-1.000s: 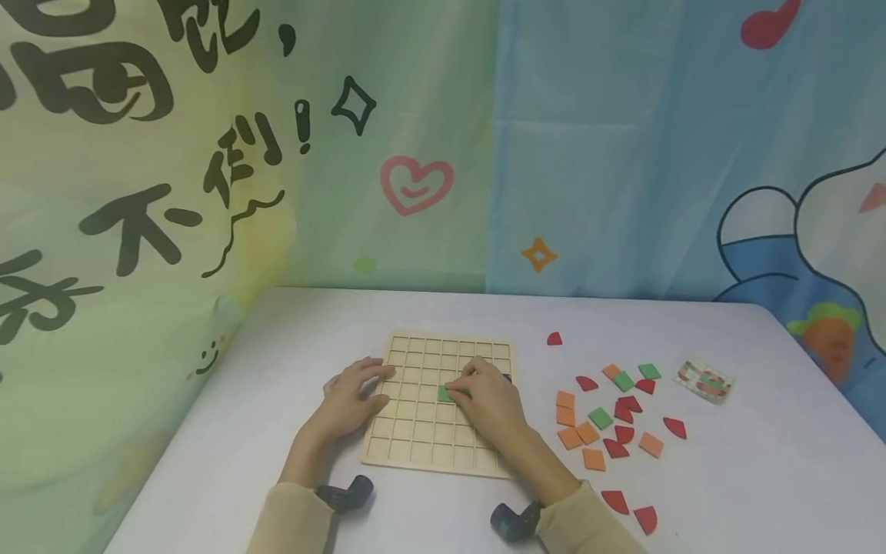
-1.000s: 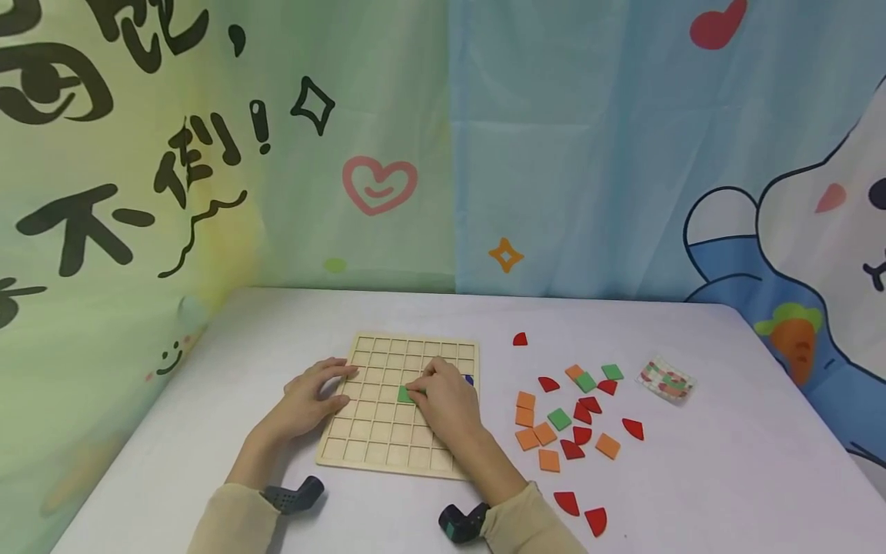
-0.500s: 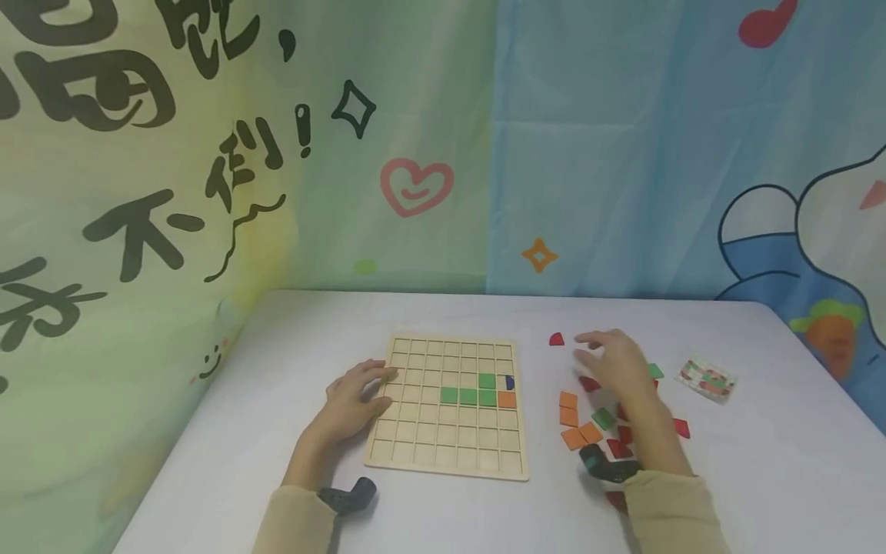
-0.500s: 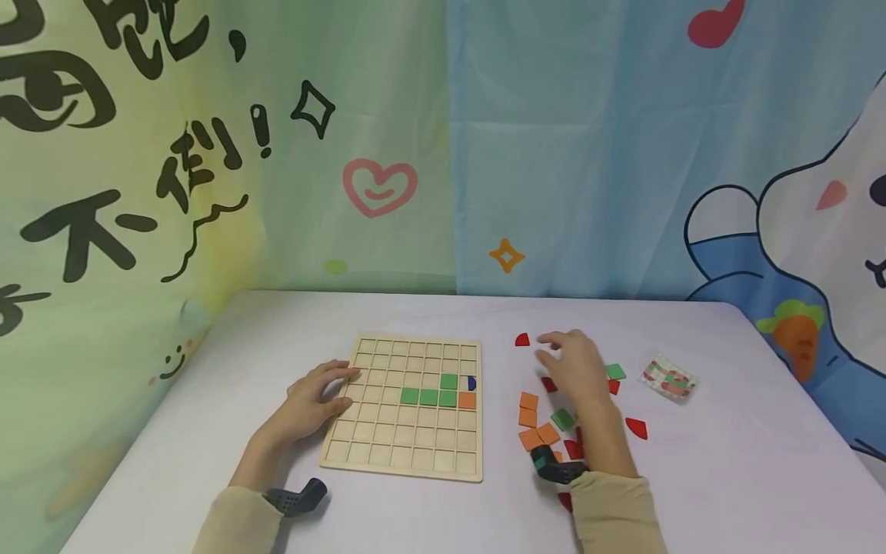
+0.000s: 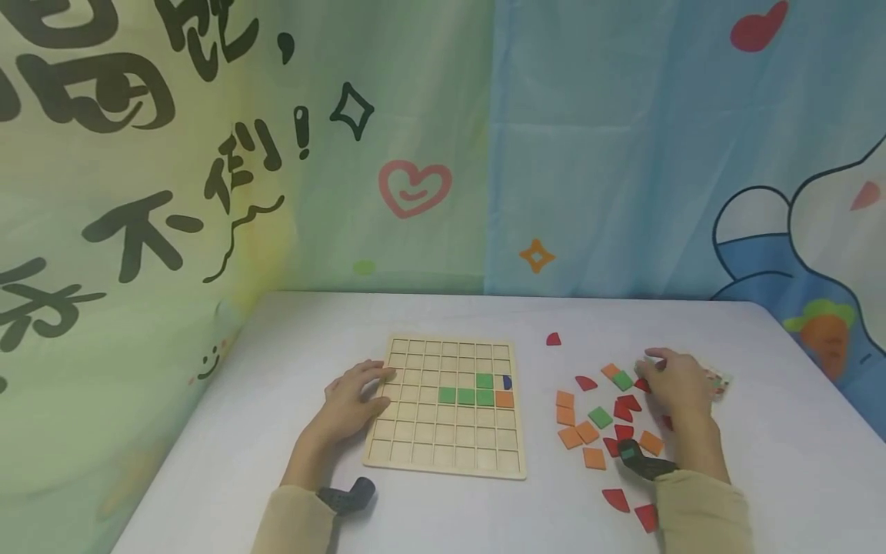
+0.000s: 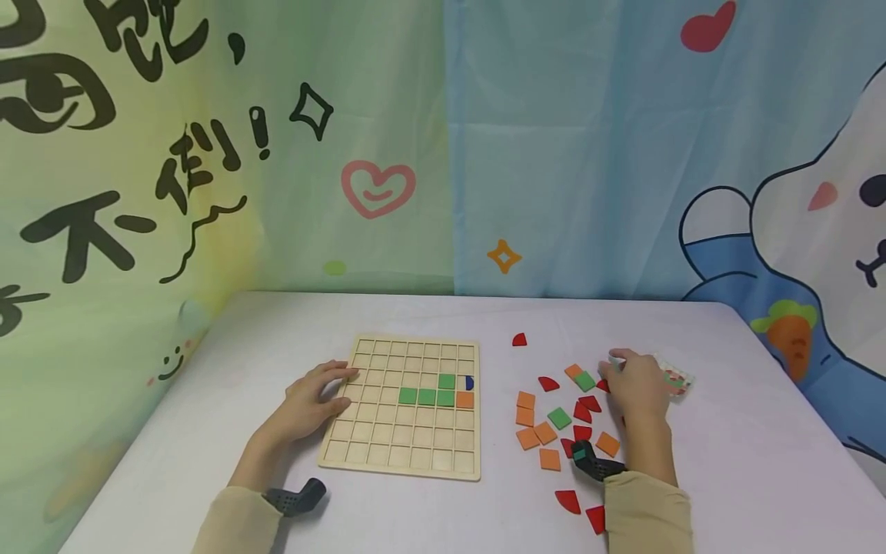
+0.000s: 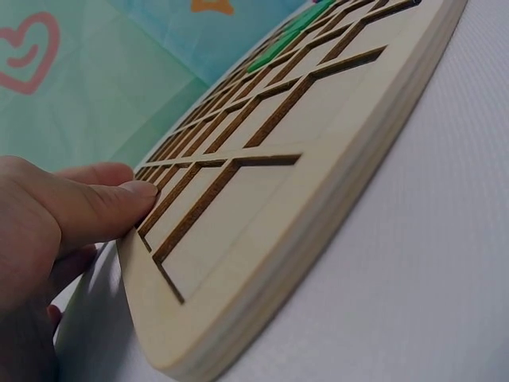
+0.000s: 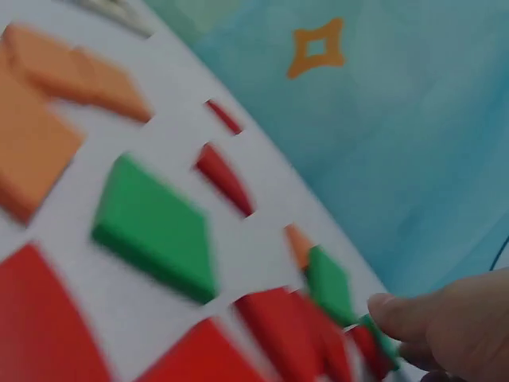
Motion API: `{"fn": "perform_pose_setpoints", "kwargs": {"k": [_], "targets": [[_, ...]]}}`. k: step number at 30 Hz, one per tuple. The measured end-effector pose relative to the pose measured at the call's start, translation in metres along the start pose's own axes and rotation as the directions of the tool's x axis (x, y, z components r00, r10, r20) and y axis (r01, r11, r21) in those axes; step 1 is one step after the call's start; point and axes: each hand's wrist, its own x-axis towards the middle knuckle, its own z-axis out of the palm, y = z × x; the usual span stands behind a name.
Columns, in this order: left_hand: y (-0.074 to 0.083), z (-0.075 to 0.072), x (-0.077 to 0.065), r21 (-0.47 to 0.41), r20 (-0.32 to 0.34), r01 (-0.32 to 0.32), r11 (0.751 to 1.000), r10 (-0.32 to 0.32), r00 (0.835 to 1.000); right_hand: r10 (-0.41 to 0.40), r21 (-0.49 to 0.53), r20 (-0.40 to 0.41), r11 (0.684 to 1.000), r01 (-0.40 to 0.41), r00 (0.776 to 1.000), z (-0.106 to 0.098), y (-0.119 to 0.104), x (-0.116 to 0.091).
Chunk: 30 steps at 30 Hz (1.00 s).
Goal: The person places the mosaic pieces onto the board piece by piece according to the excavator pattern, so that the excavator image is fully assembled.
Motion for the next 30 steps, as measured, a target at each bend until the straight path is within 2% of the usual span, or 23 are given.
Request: {"fn": "perform_pose_setpoints", "kwargs": {"k": [9, 15, 23, 30], "targets": [[0.0013, -0.0013, -0.0005, 0.007, -0.002, -0.010, 1.000, 0.010, 1.000, 0.078, 0.011, -0.029, 0.997, -0.077, 0.997, 0.0042, -0.0018, -0.0009], [-0.0002, -0.0001, 0.0004, 0.010, -0.008, -0.007, 1.000, 0.007, 1.000, 0.080, 0.041, -0.041, 0.996, -0.078, 0.996, 0.0050, -0.0022, 0.0007], [-0.0010, 0.0003, -0.0001, 0.007, -0.024, -0.021, 1.000, 0.021, 1.000, 0.130, 0.082, 0.027, 0.988, -0.132, 0.991, 0.0031, -0.0042, 0.0002], [0.0006, -0.0005, -0.0007, 0.010, -0.025, -0.014, 1.000, 0.015, 1.000, 0.092, 0.050, 0.002, 0.995, -0.092, 0.996, 0.0027, -0.0070, 0.0008]]}}
